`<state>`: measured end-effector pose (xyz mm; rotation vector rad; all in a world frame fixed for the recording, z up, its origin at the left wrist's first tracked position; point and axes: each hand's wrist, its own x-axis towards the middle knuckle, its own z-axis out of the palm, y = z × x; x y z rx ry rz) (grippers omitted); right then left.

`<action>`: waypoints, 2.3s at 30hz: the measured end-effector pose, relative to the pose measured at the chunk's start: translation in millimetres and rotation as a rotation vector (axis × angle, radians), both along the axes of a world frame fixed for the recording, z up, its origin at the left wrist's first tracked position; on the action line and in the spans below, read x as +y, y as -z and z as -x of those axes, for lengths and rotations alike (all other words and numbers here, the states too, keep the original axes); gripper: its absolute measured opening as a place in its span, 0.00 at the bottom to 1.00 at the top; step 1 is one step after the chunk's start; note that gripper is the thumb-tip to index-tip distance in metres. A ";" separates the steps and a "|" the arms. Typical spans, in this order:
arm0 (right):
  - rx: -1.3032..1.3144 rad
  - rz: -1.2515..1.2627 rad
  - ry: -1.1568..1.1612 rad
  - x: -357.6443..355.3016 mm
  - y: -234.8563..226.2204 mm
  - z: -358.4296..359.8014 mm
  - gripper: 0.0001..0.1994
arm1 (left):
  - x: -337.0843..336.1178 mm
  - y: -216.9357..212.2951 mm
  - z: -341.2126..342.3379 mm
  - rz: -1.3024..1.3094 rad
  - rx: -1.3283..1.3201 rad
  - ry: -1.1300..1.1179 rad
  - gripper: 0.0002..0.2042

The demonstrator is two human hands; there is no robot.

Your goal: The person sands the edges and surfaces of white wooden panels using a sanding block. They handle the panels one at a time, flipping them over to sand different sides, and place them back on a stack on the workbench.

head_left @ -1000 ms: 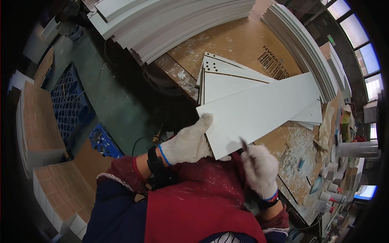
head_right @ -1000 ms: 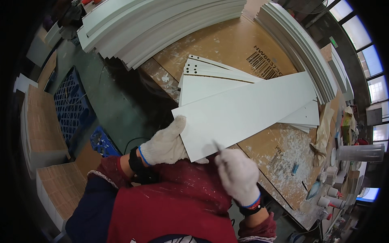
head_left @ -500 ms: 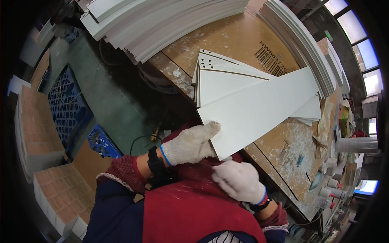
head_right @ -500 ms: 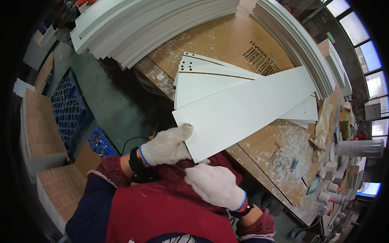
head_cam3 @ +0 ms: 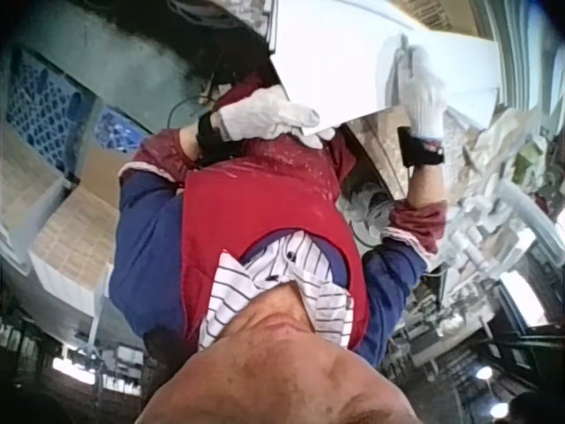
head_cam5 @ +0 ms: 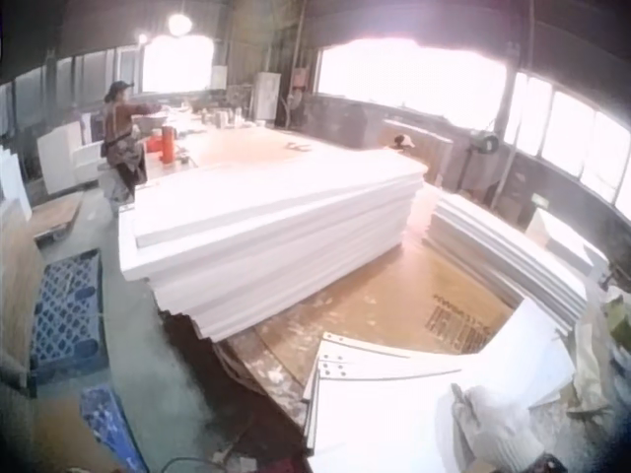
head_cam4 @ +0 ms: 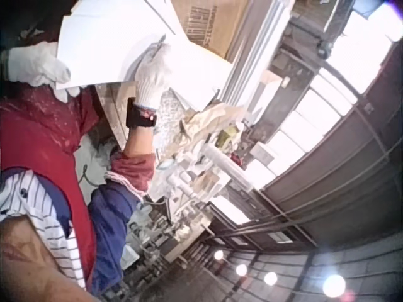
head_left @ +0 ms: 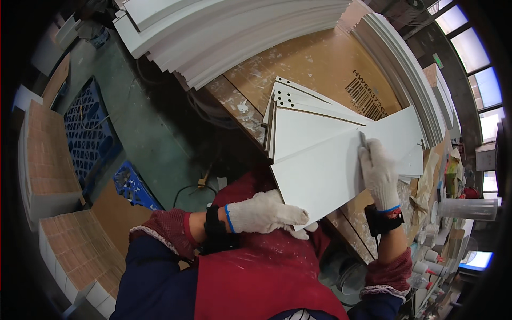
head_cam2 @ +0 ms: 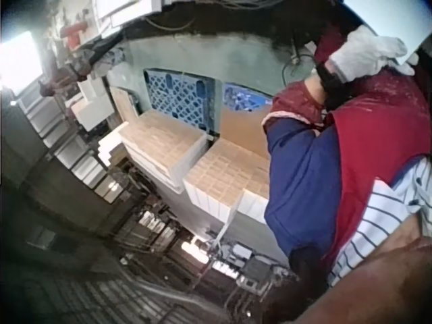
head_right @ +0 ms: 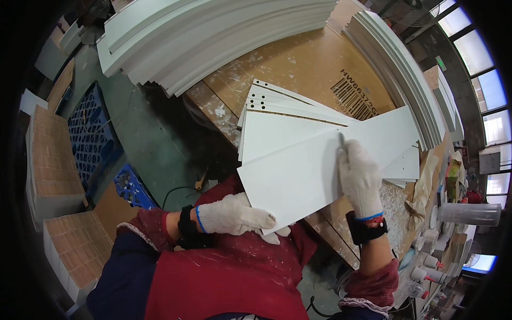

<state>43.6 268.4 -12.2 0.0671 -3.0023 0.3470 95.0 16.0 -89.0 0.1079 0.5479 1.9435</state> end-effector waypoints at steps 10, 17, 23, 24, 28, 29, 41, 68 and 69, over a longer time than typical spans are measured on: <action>-0.345 0.165 -0.839 -110.4 -15.9 -32.8 0.14 | -11.7 56.6 -18.5 0.323 1.433 -0.195 0.19; -0.030 0.222 0.070 15.4 -14.6 -43.9 0.08 | -6.7 -13.3 8.5 0.072 -0.063 0.008 0.21; 0.188 -0.040 -0.237 -5.1 8.5 -78.5 0.07 | 0.0 -12.1 5.3 0.165 -0.003 -0.075 0.23; 0.129 -0.033 -0.335 -23.2 6.1 -84.9 0.07 | 0.6 -12.8 4.6 0.197 -0.030 -0.098 0.23; -0.545 0.281 -0.812 -59.7 -1.7 -113.1 0.09 | 6.8 1.0 2.7 0.330 0.091 -0.163 0.13; -0.513 0.331 -0.803 -60.6 -1.0 -113.7 0.07 | 3.9 -21.0 9.0 0.239 -0.088 -0.104 0.13; -0.103 0.103 -0.357 12.4 1.7 -46.7 0.06 | -32.1 -0.1 11.8 0.208 -0.086 -0.160 0.29; 0.053 1.226 0.543 131.3 -30.0 -53.9 0.29 | -139.4 -34.1 -9.6 1.205 1.239 -0.350 0.25; 0.070 1.353 0.480 121.3 -32.6 -57.2 0.29 | -127.1 -51.8 -3.7 1.119 1.056 -0.514 0.22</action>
